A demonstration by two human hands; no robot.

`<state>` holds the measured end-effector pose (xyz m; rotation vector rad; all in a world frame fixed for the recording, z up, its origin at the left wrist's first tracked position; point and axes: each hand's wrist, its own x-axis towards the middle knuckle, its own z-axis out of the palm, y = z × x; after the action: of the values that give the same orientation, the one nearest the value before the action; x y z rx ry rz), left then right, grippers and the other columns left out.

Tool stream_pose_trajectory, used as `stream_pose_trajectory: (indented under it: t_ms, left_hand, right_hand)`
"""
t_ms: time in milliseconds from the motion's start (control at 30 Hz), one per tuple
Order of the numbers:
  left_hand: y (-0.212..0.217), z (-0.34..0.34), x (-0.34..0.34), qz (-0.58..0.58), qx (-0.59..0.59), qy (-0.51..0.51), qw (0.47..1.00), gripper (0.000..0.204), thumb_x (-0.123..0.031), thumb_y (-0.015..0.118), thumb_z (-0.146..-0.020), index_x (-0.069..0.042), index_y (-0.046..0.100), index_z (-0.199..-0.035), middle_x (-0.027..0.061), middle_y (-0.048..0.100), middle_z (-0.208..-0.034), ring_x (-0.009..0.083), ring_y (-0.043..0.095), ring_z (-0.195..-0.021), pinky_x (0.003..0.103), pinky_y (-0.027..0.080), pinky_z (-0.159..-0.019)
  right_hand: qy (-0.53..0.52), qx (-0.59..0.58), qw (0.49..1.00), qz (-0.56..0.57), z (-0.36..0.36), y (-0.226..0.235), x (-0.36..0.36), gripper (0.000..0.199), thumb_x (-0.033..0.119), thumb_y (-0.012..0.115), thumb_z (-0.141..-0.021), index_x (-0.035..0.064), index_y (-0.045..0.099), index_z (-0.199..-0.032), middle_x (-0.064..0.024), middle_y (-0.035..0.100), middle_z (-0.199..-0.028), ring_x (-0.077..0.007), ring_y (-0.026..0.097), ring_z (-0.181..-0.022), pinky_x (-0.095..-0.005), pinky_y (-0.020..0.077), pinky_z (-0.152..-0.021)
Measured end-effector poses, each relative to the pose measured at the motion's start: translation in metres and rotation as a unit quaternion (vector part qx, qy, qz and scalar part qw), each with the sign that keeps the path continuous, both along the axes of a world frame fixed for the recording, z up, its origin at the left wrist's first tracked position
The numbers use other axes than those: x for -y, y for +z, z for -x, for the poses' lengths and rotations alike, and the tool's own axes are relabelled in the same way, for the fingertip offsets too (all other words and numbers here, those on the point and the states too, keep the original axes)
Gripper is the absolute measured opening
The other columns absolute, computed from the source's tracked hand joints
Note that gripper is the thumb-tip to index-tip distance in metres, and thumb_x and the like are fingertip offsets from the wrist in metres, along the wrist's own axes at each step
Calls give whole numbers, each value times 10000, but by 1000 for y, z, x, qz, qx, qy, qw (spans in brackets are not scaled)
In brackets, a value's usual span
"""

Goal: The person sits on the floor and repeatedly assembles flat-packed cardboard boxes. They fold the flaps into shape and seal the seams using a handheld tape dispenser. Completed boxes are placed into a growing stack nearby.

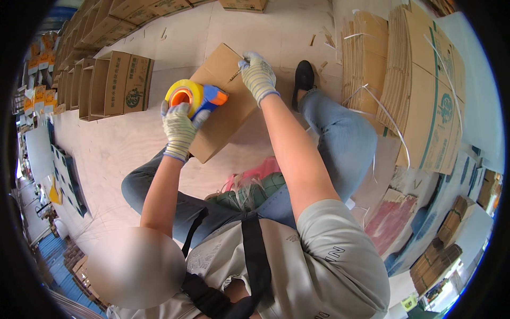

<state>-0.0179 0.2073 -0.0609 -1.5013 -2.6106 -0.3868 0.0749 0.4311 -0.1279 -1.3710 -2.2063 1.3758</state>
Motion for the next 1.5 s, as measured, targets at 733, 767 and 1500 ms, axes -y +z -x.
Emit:
stream_pose_trajectory:
  t_ms: [733,767,1500]
  left_hand:
    - [20,38,22,-35,443,139,885,752,-619,559,-795,107,642,-971,144,654,-745,165,615,-704,307,491,-678]
    - [21,38,30,-22,412,142,900,758,-628,551,-794,102,644,-976,163,658,-745,180,627,-705,314,493,-681]
    - [47,20,-46,82,418,132,895,575,-559,618,-769,11,670,-815,135,599,-568,206,614,-508,302,487,-518]
  right_hand:
    - [178,39,978,101,20,101,50,736,577,181,-921,33,675,-964,-221,637,-1010,-366,595,-984,-445,428,-909]
    - [173,63,982,41,20,131,56,716,559,220,-925,17,688,-903,-227,640,-980,-364,603,-961,-443,439,-888]
    - [79,177,976,-97,21,-72,-97,415,399,378,-921,97,641,-1032,-201,651,-947,-355,633,-881,-454,488,-789]
